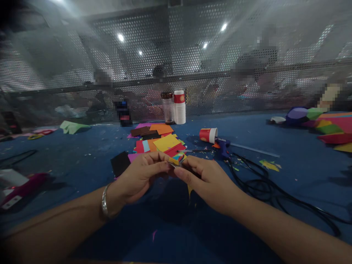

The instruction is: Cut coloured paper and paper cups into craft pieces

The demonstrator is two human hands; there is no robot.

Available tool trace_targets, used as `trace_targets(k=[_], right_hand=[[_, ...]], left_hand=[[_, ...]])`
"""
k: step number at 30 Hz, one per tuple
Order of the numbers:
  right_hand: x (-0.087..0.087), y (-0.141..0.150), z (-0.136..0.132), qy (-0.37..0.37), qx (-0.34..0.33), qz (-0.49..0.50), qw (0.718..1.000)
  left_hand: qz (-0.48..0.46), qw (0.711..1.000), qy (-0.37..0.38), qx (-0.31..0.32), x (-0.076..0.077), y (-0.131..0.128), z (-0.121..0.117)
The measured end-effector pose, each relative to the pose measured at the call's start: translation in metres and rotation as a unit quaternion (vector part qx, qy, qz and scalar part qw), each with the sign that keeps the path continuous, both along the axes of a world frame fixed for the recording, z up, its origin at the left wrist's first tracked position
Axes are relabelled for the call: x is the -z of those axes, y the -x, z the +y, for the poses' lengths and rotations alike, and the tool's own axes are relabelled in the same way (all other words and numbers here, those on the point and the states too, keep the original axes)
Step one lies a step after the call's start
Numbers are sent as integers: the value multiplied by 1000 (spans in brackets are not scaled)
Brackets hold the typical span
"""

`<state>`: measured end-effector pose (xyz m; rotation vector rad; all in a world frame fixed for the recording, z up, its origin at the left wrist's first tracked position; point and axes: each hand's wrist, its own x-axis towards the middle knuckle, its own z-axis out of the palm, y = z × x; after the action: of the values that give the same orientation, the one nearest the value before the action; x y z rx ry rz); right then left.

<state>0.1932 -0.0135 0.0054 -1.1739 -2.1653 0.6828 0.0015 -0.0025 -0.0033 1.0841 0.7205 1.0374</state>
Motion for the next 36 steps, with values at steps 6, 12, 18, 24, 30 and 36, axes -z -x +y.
trace_targets(k=[6, 12, 18, 24, 30, 36], right_hand=[[-1, 0, 0, -4, -1, 2, 1000], [-5, -2, -2, -5, -2, -2, 1000], [-6, -1, -2, -7, -9, -3, 1000], [-6, -1, -3, -16, -11, -6, 1000], [-5, -1, -3, -27, -17, -5, 999], [-4, -1, -3, -18, -10, -11, 1000]], left_hand=[[-7, 1000, 17, 2, 0, 0, 0], [-45, 996, 58, 43, -2, 0, -1], [-49, 994, 87, 32, -1, -1, -1], [-37, 994, 92, 36, 0, 1, 0], [-50, 995, 80, 29, -2, 0, -2], [-36, 997, 72, 9, -2, -1, -2]])
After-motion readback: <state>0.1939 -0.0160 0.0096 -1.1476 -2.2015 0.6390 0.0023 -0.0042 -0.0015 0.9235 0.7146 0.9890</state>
